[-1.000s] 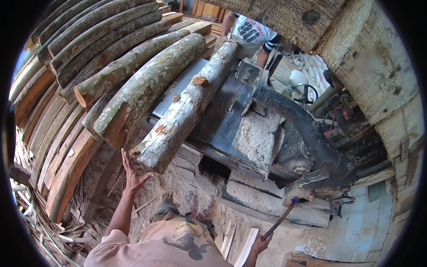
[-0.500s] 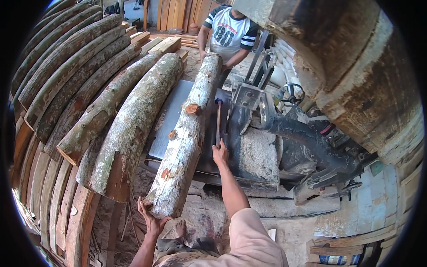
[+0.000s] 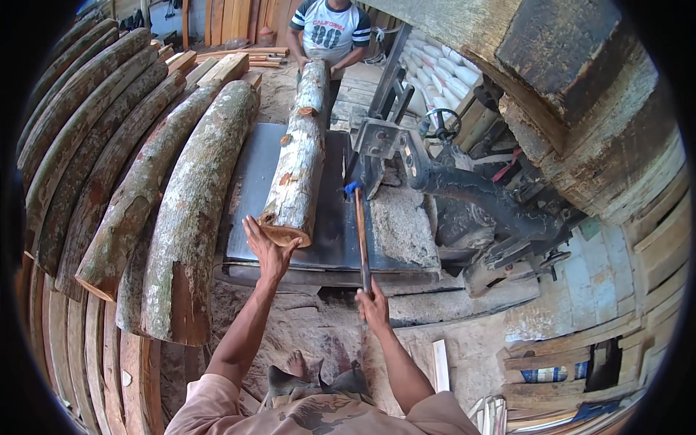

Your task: The person feeds logs into a sawmill machine to cut them into planks, moves the cut planks, and clears wood pieces.

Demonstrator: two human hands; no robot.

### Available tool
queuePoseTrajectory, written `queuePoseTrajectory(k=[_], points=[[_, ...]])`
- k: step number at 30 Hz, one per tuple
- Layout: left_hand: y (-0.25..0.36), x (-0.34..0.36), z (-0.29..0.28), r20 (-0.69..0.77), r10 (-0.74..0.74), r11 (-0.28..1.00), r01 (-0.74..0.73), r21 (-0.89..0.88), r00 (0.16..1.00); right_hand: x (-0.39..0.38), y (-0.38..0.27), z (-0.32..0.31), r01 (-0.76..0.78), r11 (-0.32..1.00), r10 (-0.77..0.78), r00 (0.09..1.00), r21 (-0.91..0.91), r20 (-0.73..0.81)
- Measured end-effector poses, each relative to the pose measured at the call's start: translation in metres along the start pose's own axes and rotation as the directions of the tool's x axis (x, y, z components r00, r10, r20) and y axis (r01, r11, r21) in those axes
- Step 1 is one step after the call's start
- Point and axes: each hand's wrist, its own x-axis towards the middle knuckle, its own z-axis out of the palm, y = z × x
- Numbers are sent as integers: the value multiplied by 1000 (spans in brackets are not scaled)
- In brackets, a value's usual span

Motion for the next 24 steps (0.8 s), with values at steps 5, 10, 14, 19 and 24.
queuePoseTrajectory(k=[5, 10, 14, 19, 24], points=[[-22, -76, -30, 99, 42, 953, -10, -304, 994, 93, -77, 23, 21, 999, -20, 999, 42, -36], [-104, -253, -89, 484, -348, 898, 433, -74, 803, 76, -84, 34, 102, 979, -100, 995, 179, -17], [-172, -398, -108, 697, -586, 775, 537, 333, 414, 40, 33, 1, -64, 998, 65, 997, -22, 43], [-201, -458, -88, 667, -656, 687, 646, 333, 353, -80, 117, -92, -164, 969, 178, 982, -184, 62], [-209, -457, -57, 650, -674, 551, 825, 126, 350, -180, 158, -210, -131, 991, 133, 967, 26, -215]])
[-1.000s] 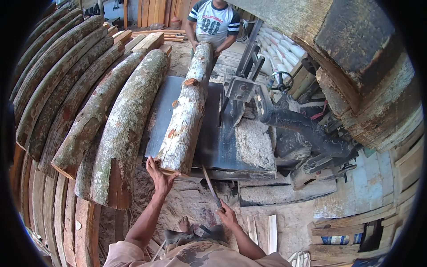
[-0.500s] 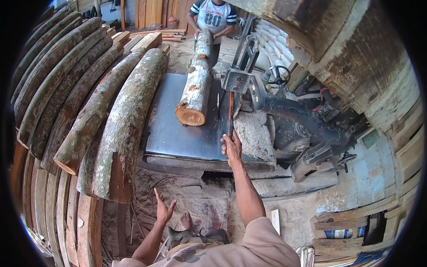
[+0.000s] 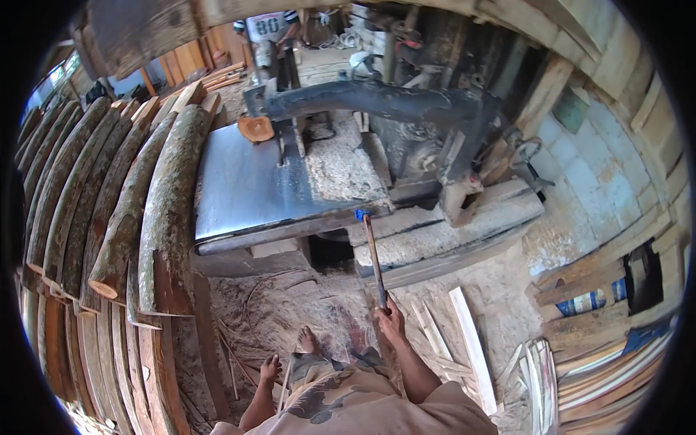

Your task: The person feeds logs into a sawmill machine to cut them into planks, moves the cut planks, and clears wood pieces.

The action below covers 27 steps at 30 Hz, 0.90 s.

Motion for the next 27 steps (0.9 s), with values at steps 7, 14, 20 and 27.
queuePoseTrajectory(k=[7, 14, 20, 27], points=[[51, -72, 82, 74, 70, 998, -69, -6, 995, 18, 3, -164, 18, 925, -228, 826, -379, -516], [22, -125, 119, 201, 68, 996, -56, -63, 977, 111, -70, -280, 16, 684, -427, 820, -730, -382], [-48, -146, 66, 8, -145, 986, 146, -79, 989, 99, -185, -169, -61, 413, -722, 587, -909, -367], [-65, -145, 35, -105, -218, 953, 189, -238, 970, 69, 26, -35, 304, 440, -210, 950, -845, 233]])
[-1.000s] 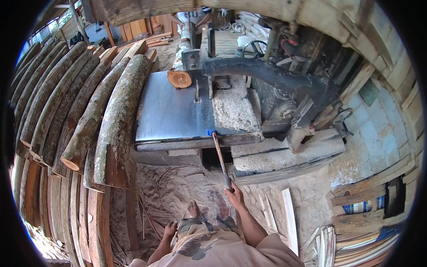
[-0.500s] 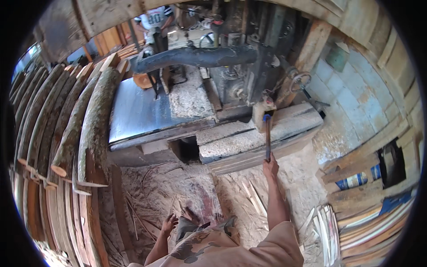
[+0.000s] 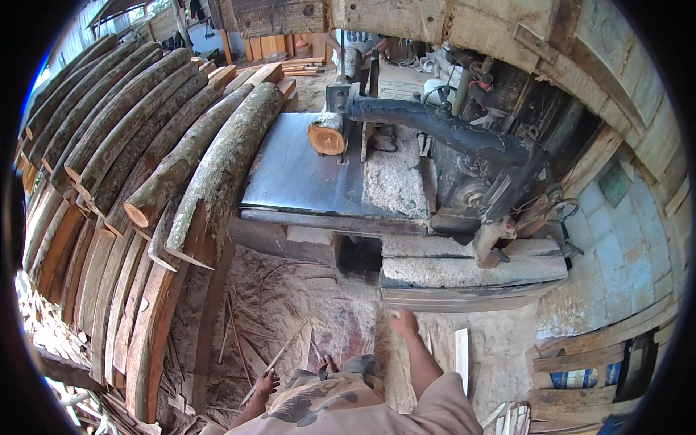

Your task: The person feeds logs into a sawmill machine to cut them into planks, moves the cut planks, and clears wood pieces.

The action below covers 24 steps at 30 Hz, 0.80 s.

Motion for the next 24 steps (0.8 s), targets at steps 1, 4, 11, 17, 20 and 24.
queuePoseTrajectory(k=[1, 4, 11, 17, 20, 24], points=[[0, 1, -4, 5, 6, 1000, -6, -7, 1000, -21, -18, 23, 57, 998, -65, 969, 39, 238], [18, 13, -4, 81, 28, 999, -30, 28, 996, -61, -13, 109, -46, 997, 18, 900, 54, 435], [65, 91, -12, 178, -71, 970, 26, 240, 981, -52, -37, 122, -264, 954, 172, 869, 140, 464], [227, 141, 5, 155, 181, 966, -205, 157, 971, 33, -42, 121, -248, 966, 186, 867, 77, 461], [314, 133, 23, 111, 277, 957, -284, 57, 955, 93, -84, 99, -76, 980, 27, 967, 186, 254], [417, 105, 48, 128, 340, 940, -336, -50, 932, 172, -200, 27, 52, 817, -39, 999, 574, -35]])
